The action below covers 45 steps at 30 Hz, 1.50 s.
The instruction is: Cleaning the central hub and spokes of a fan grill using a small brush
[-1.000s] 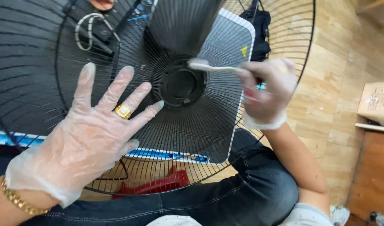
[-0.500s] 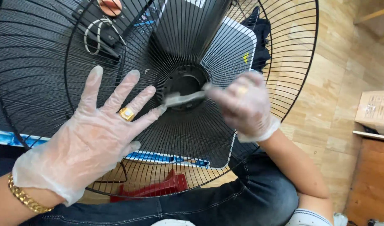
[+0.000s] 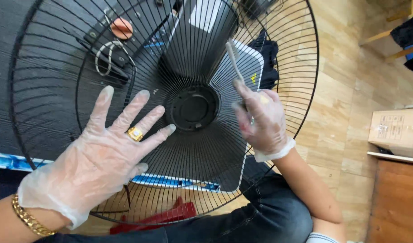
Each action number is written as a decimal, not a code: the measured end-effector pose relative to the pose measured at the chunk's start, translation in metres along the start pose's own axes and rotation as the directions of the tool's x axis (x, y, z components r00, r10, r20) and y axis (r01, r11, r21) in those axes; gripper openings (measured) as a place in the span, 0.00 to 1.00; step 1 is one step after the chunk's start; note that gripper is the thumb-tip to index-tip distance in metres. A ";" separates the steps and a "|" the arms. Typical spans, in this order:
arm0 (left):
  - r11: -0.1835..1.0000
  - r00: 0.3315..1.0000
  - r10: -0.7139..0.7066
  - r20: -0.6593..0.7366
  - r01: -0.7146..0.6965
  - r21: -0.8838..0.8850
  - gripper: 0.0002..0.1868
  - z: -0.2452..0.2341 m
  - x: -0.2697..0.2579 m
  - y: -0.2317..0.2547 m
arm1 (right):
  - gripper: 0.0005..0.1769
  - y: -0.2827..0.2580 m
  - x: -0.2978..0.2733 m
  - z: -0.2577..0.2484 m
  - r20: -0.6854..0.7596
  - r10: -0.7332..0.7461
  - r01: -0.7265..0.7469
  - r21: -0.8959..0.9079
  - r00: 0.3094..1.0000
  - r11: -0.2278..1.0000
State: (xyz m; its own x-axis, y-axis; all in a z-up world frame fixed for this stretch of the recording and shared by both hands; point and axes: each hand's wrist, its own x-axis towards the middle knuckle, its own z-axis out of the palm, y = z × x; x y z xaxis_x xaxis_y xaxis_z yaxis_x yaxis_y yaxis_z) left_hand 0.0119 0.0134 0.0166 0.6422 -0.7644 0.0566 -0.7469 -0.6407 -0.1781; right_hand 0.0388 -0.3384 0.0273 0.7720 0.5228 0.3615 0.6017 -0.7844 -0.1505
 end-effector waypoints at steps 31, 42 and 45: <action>1.000 0.998 0.015 0.064 -0.016 0.018 0.48 -0.001 0.000 -0.002 | 0.26 -0.047 0.030 -0.011 0.195 -0.532 0.564 -0.195 0.824 0.802; 1.000 1.000 0.004 0.018 -0.004 -0.023 0.49 -0.009 0.000 -0.005 | 0.24 -0.061 0.037 -0.022 0.060 -0.570 0.566 -0.245 0.819 0.787; 0.999 0.999 0.013 0.034 -0.012 -0.030 0.48 -0.010 -0.001 -0.004 | 0.25 -0.060 0.027 -0.010 0.157 -0.638 0.656 -0.118 0.754 0.745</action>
State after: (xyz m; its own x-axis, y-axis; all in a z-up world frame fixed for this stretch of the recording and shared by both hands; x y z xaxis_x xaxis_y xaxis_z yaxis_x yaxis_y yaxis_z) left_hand 0.0128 0.0163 0.0276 0.6381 -0.7697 0.0210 -0.7592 -0.6334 -0.1496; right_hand 0.0213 -0.2807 0.0555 0.2298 0.9470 0.2242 0.9307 -0.2812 0.2338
